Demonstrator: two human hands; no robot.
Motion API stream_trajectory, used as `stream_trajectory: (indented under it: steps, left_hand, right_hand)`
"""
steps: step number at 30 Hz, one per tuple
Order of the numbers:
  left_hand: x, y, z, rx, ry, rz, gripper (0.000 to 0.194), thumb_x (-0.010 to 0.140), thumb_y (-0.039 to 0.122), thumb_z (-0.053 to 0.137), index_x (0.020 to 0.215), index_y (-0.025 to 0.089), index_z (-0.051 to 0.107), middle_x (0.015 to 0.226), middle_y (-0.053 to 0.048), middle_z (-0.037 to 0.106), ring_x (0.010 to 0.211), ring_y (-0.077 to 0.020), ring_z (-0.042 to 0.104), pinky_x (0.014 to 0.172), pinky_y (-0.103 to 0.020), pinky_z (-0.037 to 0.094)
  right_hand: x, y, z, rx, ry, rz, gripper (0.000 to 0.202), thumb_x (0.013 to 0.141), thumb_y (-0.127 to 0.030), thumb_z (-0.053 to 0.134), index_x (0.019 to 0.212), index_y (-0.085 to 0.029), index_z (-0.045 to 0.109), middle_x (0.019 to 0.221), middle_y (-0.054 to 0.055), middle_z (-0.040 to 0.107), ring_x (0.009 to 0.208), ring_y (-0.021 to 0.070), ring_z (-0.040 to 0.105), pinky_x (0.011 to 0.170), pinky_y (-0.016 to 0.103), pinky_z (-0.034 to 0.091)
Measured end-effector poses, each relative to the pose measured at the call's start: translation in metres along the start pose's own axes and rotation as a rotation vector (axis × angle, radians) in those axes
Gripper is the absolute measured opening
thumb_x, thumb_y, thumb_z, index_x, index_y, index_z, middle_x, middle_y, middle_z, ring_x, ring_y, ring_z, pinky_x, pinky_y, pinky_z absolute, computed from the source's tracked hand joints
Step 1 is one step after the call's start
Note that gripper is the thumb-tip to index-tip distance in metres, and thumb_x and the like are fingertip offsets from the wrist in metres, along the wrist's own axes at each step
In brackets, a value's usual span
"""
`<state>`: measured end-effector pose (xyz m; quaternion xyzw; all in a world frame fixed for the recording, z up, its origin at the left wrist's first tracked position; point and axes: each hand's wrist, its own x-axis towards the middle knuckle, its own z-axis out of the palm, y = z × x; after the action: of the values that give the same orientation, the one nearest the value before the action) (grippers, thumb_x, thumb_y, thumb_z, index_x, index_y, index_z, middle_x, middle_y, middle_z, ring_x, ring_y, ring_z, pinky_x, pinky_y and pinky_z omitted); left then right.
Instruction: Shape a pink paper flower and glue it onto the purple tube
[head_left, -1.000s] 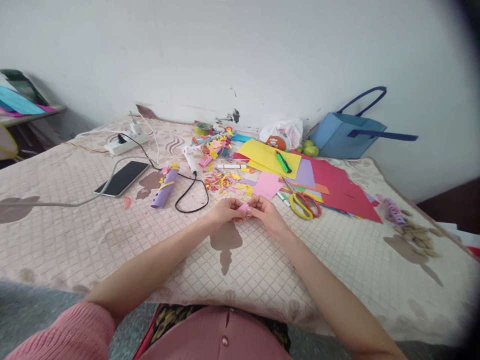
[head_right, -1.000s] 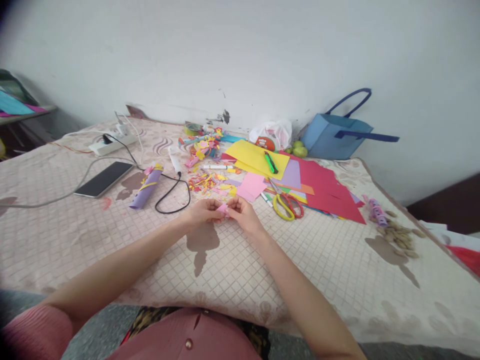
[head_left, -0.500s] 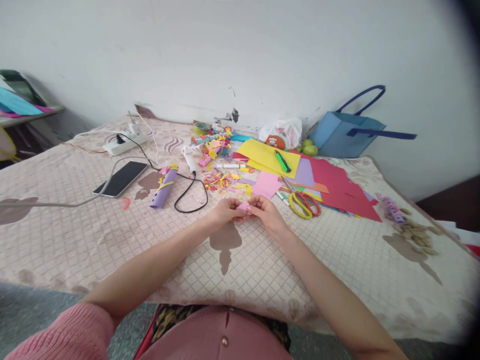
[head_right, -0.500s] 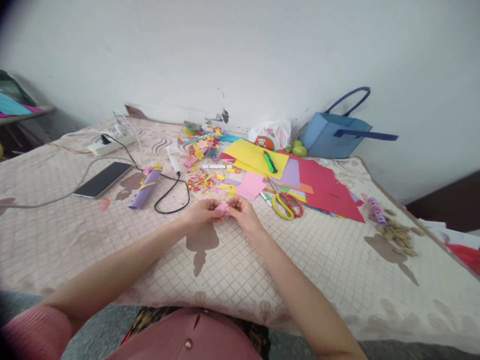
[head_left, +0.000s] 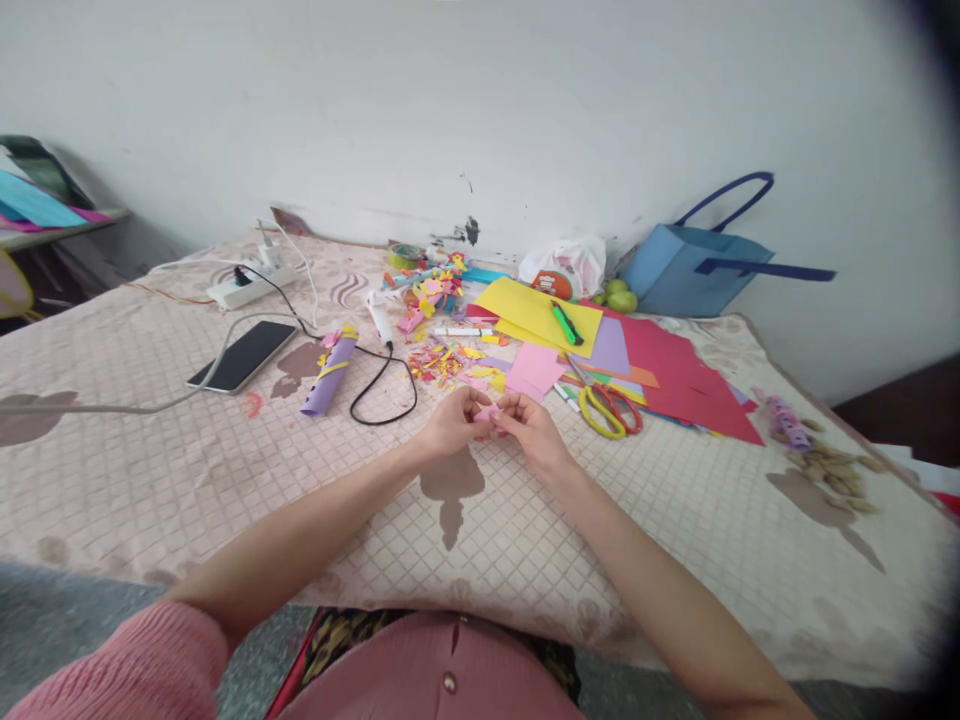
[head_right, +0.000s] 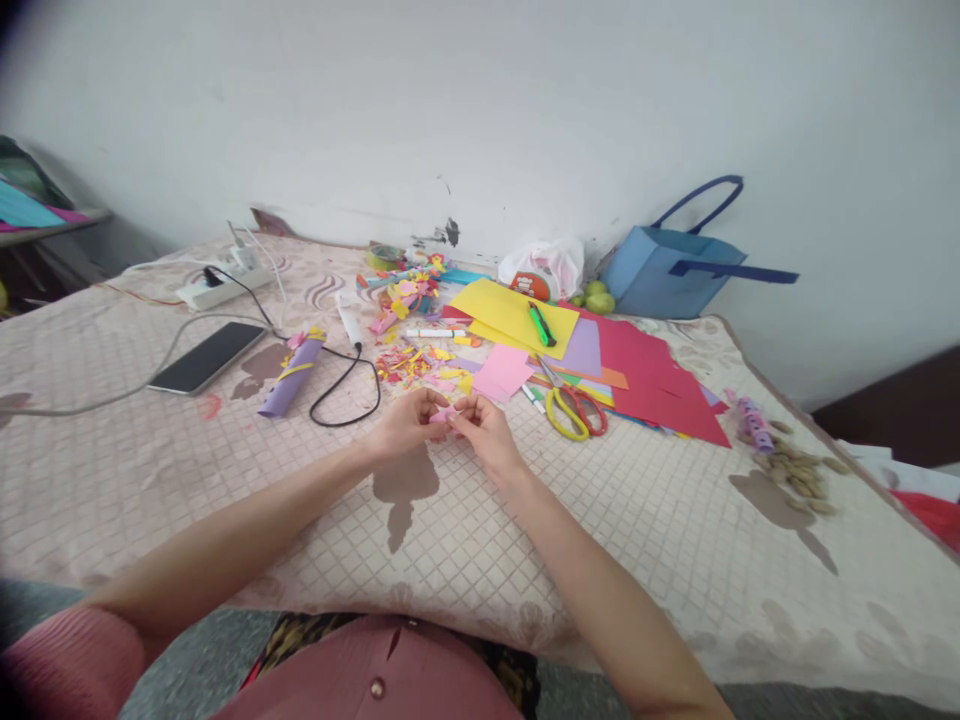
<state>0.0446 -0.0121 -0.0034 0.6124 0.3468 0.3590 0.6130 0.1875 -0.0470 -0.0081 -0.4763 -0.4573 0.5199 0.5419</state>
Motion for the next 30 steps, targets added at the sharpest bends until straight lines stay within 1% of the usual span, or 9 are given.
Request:
stream_trajectory:
  steps: [4, 7, 10, 12, 16, 19, 22, 27, 30]
  left_hand:
    - [0.002, -0.002, 0.000, -0.087, 0.030, -0.064, 0.036, 0.061, 0.016, 0.069, 0.088, 0.013, 0.046, 0.057, 0.004, 0.057, 0.047, -0.0086, 0.056, 0.049, -0.022, 0.046]
    - [0.003, -0.002, -0.003, -0.143, 0.043, -0.115, 0.041, 0.060, 0.021, 0.073, 0.090, 0.013, 0.046, 0.062, 0.002, 0.059, 0.052, -0.0089, 0.058, 0.055, -0.025, 0.049]
    - [0.004, -0.001, -0.008, -0.144, -0.037, -0.178, 0.041, 0.059, 0.027, 0.074, 0.088, 0.013, 0.050, 0.069, -0.001, 0.061, 0.059, -0.0093, 0.059, 0.060, -0.025, 0.049]
    - [0.005, 0.001, -0.012, -0.116, -0.066, -0.195, 0.037, 0.060, 0.033, 0.073, 0.085, 0.012, 0.054, 0.071, -0.003, 0.062, 0.061, -0.0091, 0.059, 0.060, -0.024, 0.048]
    - [0.009, -0.002, -0.015, -0.046, -0.030, -0.158, 0.034, 0.064, 0.041, 0.068, 0.079, 0.012, 0.057, 0.066, -0.002, 0.061, 0.057, -0.0078, 0.055, 0.052, -0.020, 0.042]
    - [0.009, -0.007, -0.013, -0.046, -0.039, -0.134, 0.032, 0.064, 0.040, 0.068, 0.076, 0.013, 0.057, 0.066, -0.002, 0.061, 0.057, -0.0079, 0.054, 0.052, -0.019, 0.040]
    - [0.007, -0.011, -0.010, -0.070, -0.010, -0.084, 0.030, 0.066, 0.038, 0.067, 0.076, 0.012, 0.056, 0.067, -0.002, 0.062, 0.059, -0.0079, 0.055, 0.054, -0.020, 0.040]
    - [0.005, -0.009, -0.004, -0.133, 0.058, -0.055, 0.029, 0.065, 0.037, 0.068, 0.074, 0.012, 0.056, 0.065, -0.001, 0.060, 0.058, -0.0077, 0.054, 0.056, -0.021, 0.040]
    - [0.004, -0.006, -0.001, -0.181, 0.122, -0.053, 0.029, 0.064, 0.036, 0.068, 0.072, 0.012, 0.056, 0.062, 0.000, 0.058, 0.056, -0.0068, 0.052, 0.055, -0.020, 0.040]
  right_hand:
    - [0.001, -0.001, -0.002, 0.097, -0.028, 0.079, 0.026, 0.063, -0.033, 0.071, 0.080, -0.020, 0.057, 0.070, -0.002, 0.060, 0.061, 0.0100, 0.054, 0.059, 0.025, 0.042]
    - [0.003, -0.002, -0.005, 0.095, -0.018, 0.097, 0.027, 0.059, -0.029, 0.073, 0.080, -0.020, 0.058, 0.066, -0.003, 0.059, 0.059, 0.0100, 0.053, 0.059, 0.025, 0.042]
    - [0.004, -0.003, -0.007, 0.048, -0.001, 0.049, 0.027, 0.059, -0.025, 0.073, 0.080, -0.020, 0.057, 0.060, -0.004, 0.056, 0.057, 0.0093, 0.052, 0.058, 0.024, 0.040]
    - [0.004, -0.003, -0.008, 0.022, -0.032, 0.040, 0.027, 0.059, -0.024, 0.072, 0.081, -0.020, 0.057, 0.057, -0.005, 0.054, 0.055, 0.0086, 0.050, 0.057, 0.023, 0.039]
    - [0.004, 0.000, -0.007, 0.012, -0.099, 0.073, 0.027, 0.061, -0.024, 0.072, 0.084, -0.021, 0.057, 0.059, -0.005, 0.054, 0.055, 0.0082, 0.049, 0.056, 0.022, 0.039]
    - [0.004, 0.002, -0.006, 0.025, -0.110, 0.081, 0.026, 0.062, -0.024, 0.071, 0.084, -0.021, 0.057, 0.066, -0.004, 0.058, 0.060, 0.0088, 0.051, 0.057, 0.022, 0.039]
    - [0.004, 0.003, -0.006, 0.040, -0.111, 0.082, 0.026, 0.062, -0.026, 0.071, 0.084, -0.021, 0.057, 0.072, -0.002, 0.060, 0.064, 0.0098, 0.054, 0.059, 0.023, 0.041]
    - [0.004, 0.000, -0.009, 0.041, -0.106, 0.131, 0.030, 0.061, -0.028, 0.072, 0.085, -0.021, 0.056, 0.068, -0.003, 0.061, 0.059, 0.0100, 0.054, 0.058, 0.024, 0.042]
    - [0.004, -0.001, -0.007, 0.024, -0.112, 0.118, 0.032, 0.060, -0.029, 0.073, 0.086, -0.021, 0.055, 0.067, -0.002, 0.061, 0.061, 0.0111, 0.056, 0.059, 0.025, 0.042]
